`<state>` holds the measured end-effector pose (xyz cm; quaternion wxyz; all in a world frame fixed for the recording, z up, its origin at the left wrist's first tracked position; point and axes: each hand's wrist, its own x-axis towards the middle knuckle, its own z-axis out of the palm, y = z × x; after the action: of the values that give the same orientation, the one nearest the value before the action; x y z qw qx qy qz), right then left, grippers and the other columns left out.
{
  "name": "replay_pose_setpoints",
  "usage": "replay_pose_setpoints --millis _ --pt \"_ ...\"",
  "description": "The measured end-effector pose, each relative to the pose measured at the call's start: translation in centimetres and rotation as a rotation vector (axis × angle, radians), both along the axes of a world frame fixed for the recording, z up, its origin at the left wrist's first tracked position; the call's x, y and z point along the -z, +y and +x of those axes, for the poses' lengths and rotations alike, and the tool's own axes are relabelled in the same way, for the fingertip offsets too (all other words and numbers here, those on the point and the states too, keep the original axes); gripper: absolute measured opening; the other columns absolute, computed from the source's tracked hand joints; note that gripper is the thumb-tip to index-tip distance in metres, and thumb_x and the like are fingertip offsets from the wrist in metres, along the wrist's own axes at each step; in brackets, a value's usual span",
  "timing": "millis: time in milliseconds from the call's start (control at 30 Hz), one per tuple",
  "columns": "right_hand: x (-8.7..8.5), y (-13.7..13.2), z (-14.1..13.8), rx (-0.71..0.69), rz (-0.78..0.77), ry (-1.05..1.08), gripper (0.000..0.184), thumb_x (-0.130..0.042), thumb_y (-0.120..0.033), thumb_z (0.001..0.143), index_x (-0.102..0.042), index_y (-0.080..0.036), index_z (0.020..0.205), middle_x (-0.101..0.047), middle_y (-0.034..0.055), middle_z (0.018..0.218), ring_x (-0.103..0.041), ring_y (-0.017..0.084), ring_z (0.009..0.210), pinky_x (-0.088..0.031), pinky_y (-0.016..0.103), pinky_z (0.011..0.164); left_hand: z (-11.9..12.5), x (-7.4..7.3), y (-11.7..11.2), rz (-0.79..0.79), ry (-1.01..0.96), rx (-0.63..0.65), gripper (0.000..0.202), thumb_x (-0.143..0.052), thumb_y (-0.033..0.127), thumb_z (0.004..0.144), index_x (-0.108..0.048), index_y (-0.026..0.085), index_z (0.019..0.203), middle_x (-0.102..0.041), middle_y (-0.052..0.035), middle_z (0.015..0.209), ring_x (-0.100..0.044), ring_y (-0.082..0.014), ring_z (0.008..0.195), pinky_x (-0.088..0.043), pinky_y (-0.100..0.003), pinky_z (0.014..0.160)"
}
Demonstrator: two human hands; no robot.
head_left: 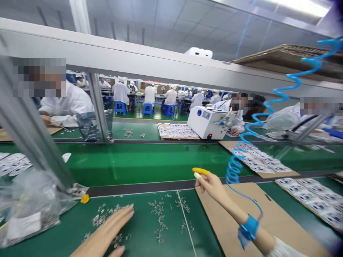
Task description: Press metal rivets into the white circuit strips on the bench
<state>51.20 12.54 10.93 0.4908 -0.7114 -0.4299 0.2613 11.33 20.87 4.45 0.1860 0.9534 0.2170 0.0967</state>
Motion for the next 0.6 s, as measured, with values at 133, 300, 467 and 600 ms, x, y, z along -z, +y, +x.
replay_pose_setpoints --millis 133,300,467,600 --pt "-0.5 3.7 4.4 0.126 -0.019 0.089 0.020 -0.063 -0.035 0.080 -0.062 -0.015 0.082 -0.065 0.0011 0.067 -0.054 0.009 0.043 -0.043 0.020 0.040 8.9 -3.7 6.5 -0.506 -0.090 -0.166 0.049 -0.047 0.035 0.094 -0.037 0.024 0.141 -0.037 -0.0067 0.148 -0.036 -0.0242 0.135 -0.034 -0.043 0.109" --pt "-0.8 8.3 9.3 0.250 -0.061 0.214 0.017 -0.056 -0.028 0.092 -0.058 -0.013 0.100 -0.063 0.0013 0.086 -0.059 0.009 0.061 -0.049 0.021 0.051 20.6 -4.2 14.6 -0.604 -0.162 -0.323 0.035 -0.054 0.026 0.093 -0.050 0.015 0.126 -0.049 -0.0119 0.136 -0.050 -0.0255 0.122 -0.041 -0.049 0.102" --pt "0.3 12.7 13.0 0.318 -0.097 0.291 0.023 -0.056 -0.032 0.092 -0.058 -0.014 0.107 -0.062 0.0041 0.098 -0.062 0.014 0.076 -0.054 0.030 0.065 28.4 -3.1 20.5 -0.653 -0.227 -0.509 0.033 -0.057 0.032 0.092 -0.053 0.017 0.121 -0.053 -0.0099 0.125 -0.057 -0.0237 0.107 -0.050 -0.045 0.089" --pt "1.3 17.3 15.0 0.396 -0.100 0.320 0.028 -0.056 -0.033 0.092 -0.056 -0.015 0.114 -0.060 0.0063 0.107 -0.062 0.017 0.087 -0.055 0.035 0.073 32.6 -2.2 23.8 -0.664 -0.249 -0.654 0.034 -0.057 0.033 0.092 -0.052 0.017 0.121 -0.053 -0.0097 0.124 -0.057 -0.0235 0.106 -0.050 -0.044 0.088"
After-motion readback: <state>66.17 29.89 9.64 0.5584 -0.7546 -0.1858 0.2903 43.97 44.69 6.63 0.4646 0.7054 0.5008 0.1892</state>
